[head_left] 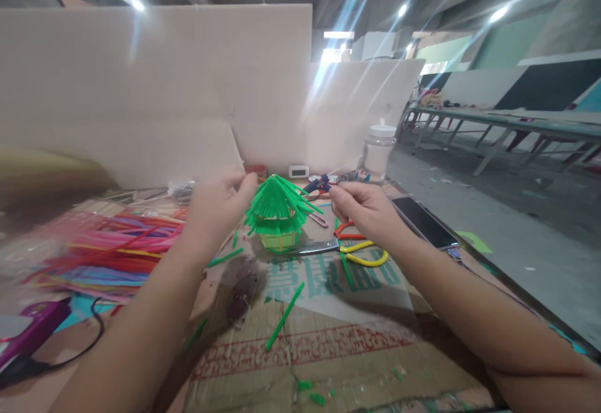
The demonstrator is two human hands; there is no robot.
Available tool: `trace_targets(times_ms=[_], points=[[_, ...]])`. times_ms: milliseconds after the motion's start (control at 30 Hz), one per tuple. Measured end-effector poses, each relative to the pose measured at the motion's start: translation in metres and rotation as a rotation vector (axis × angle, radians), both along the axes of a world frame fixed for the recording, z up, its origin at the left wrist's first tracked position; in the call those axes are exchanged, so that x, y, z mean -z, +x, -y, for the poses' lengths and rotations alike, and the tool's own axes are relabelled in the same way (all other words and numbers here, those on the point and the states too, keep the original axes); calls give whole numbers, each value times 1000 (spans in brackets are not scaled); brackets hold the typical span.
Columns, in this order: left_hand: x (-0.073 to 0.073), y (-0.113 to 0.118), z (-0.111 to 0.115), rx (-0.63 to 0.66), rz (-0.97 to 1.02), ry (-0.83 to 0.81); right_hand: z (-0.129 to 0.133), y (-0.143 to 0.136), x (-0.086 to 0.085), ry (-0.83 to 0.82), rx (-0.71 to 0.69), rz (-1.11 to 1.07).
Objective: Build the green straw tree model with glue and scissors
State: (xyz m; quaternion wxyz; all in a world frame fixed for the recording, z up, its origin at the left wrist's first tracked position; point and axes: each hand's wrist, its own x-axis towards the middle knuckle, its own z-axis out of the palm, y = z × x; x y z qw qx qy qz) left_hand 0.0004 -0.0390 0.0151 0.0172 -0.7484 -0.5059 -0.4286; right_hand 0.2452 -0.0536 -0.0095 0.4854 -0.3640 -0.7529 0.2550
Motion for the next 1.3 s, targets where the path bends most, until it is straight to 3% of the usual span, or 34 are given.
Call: trace_targets(times_ms=[100,367,567,867,1167,1300], points=[[3,-11,-15,-59,58,25,-1,3,-1,28,-30,131],[27,-1,-30,202,38,-239,-19,-5,25,172,71,301],[40,13,-32,174,-26,-118,-17,-8,37,316,17,416],[41,14,-32,157,-58,-34,-15,-13,39,334,62,568],[39,12,-32,167,-70,-69,-20,-9,39,278,7,411],[38,9,-33,180,-71,-81,-21,-8,39,309,37,479]])
